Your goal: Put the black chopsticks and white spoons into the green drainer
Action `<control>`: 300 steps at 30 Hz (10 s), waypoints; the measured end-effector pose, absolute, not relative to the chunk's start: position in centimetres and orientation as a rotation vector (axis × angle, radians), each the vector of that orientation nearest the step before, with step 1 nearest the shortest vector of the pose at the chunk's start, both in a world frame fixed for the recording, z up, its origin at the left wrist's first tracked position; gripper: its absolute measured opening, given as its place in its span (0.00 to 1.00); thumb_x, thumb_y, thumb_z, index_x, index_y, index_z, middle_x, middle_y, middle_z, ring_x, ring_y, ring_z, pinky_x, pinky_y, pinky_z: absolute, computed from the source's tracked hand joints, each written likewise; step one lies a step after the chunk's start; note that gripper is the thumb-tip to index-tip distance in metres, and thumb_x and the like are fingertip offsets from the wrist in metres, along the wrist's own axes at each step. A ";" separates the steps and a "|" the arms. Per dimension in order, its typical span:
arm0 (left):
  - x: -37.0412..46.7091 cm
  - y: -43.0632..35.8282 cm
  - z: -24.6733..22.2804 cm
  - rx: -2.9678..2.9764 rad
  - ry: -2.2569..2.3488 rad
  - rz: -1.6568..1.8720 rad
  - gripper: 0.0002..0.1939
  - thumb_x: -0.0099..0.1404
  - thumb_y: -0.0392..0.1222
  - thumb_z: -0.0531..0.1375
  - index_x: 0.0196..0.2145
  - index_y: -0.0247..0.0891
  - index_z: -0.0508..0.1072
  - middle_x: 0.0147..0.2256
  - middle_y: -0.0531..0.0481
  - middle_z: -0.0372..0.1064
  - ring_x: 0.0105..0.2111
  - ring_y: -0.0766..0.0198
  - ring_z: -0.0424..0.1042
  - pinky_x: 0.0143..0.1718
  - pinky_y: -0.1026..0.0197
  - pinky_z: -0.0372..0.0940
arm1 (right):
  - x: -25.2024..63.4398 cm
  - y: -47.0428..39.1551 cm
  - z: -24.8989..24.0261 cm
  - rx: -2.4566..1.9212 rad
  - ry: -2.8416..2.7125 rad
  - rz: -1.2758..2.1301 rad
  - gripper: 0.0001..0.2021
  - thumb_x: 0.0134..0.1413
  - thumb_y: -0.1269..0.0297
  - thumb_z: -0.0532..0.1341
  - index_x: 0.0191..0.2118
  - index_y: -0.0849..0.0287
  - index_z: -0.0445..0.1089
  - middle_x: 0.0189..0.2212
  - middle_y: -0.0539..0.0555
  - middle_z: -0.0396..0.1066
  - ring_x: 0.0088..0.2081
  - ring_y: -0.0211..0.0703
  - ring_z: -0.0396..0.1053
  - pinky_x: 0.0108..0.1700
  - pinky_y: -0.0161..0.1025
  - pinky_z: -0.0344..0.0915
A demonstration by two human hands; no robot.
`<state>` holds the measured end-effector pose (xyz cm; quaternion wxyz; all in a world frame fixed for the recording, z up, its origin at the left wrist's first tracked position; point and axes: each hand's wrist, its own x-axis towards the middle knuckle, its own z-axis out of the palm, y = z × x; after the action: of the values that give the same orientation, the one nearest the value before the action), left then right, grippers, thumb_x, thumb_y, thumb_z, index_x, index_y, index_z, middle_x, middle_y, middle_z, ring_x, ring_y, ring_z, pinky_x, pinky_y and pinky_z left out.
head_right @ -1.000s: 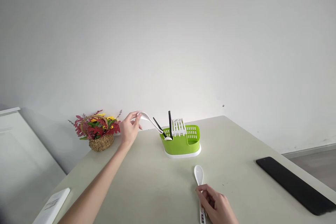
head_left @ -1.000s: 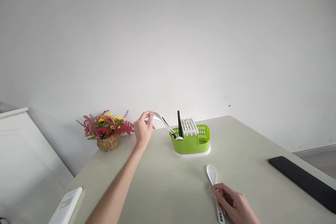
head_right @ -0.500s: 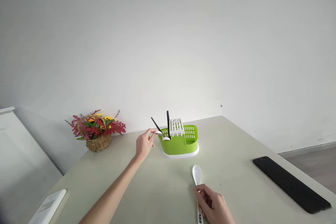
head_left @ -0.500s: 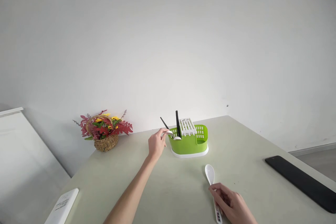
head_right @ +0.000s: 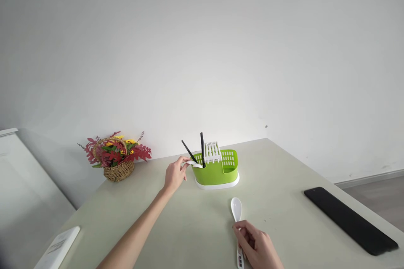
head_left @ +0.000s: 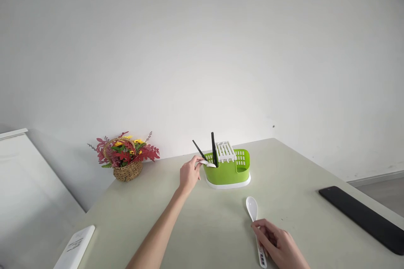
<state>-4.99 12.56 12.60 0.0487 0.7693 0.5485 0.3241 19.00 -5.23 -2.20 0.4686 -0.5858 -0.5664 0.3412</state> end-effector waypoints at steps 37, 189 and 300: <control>8.8 5.1 3.1 2.311 1.511 0.290 0.30 0.60 0.55 0.65 0.54 0.34 0.68 0.51 0.34 0.72 0.49 0.43 0.73 0.48 0.50 0.66 | 20.6 -5.0 -2.5 -1.314 -1.416 0.976 0.24 0.61 0.40 0.56 0.43 0.57 0.74 0.20 0.45 0.62 0.25 0.38 0.59 0.30 0.34 0.58; -13.8 -4.6 -1.6 2.611 1.789 0.661 0.20 0.76 0.48 0.52 0.63 0.50 0.67 0.65 0.53 0.64 0.66 0.54 0.62 0.63 0.45 0.67 | 29.5 13.1 -4.4 -1.958 -1.491 0.238 0.46 0.61 0.33 0.41 0.75 0.54 0.27 0.76 0.65 0.27 0.53 0.61 0.75 0.48 0.55 0.73; -14.3 -4.4 -5.1 2.585 2.151 0.660 0.29 0.76 0.49 0.50 0.71 0.50 0.54 0.70 0.52 0.55 0.69 0.52 0.56 0.65 0.44 0.63 | 23.4 -2.4 -8.5 -1.792 -1.957 0.053 0.33 0.66 0.43 0.47 0.70 0.53 0.59 0.71 0.49 0.51 0.71 0.54 0.51 0.71 0.61 0.51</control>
<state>-14.35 -4.40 -5.14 -0.1423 0.7465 0.6214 0.1907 23.37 -2.45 -8.52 0.2411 -0.6553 -0.7156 0.0193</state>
